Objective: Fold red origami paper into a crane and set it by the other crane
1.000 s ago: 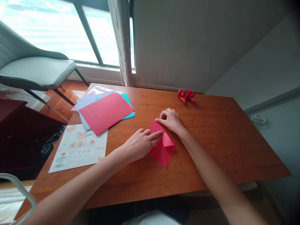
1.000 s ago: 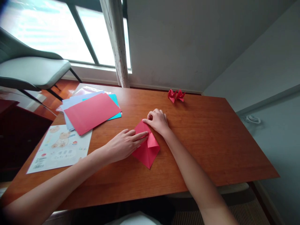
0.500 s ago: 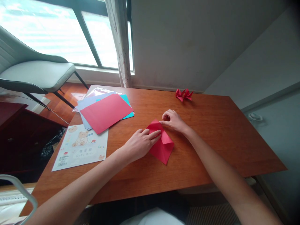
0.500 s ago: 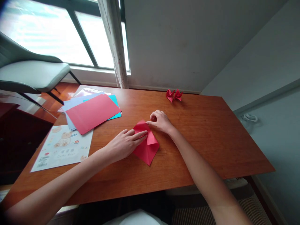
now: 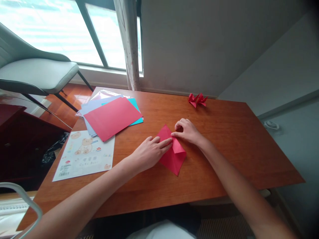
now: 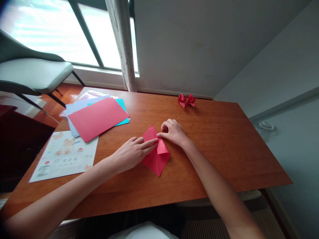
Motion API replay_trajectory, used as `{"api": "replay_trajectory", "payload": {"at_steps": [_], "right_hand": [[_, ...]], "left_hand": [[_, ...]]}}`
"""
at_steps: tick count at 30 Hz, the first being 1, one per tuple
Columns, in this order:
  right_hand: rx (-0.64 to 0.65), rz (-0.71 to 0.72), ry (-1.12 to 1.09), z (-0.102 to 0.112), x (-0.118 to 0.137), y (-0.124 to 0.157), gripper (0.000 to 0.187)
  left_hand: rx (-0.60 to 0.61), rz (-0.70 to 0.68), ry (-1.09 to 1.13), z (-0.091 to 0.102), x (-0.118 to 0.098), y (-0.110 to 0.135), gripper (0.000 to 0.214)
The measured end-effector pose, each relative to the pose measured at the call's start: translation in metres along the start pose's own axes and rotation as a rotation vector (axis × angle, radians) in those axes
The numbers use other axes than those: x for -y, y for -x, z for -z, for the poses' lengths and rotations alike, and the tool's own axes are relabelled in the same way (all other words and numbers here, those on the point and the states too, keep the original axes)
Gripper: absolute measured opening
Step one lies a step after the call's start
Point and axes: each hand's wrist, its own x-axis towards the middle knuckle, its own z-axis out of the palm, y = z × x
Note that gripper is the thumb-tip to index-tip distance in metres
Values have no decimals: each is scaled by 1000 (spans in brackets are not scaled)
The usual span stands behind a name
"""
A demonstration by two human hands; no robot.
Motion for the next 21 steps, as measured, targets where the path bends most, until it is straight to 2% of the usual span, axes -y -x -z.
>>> {"api": "replay_trajectory", "payload": {"at_steps": [8,14,17,21], "right_hand": [[-70,-93,61,-8,8,-34,32],[-204,-167,95,-21,16,-47,31],[-278,-142,-8,-25,12,-41,25],[-230,-103,-304,-17,7,-23,32]], "left_hand": [[24,-4,22,3,1,-1,41],[-2,10,-3,-2,-4,15,42],[-26,51,8,-2,-5,27,42],[-132,232,55,3,-3,33,37]]}}
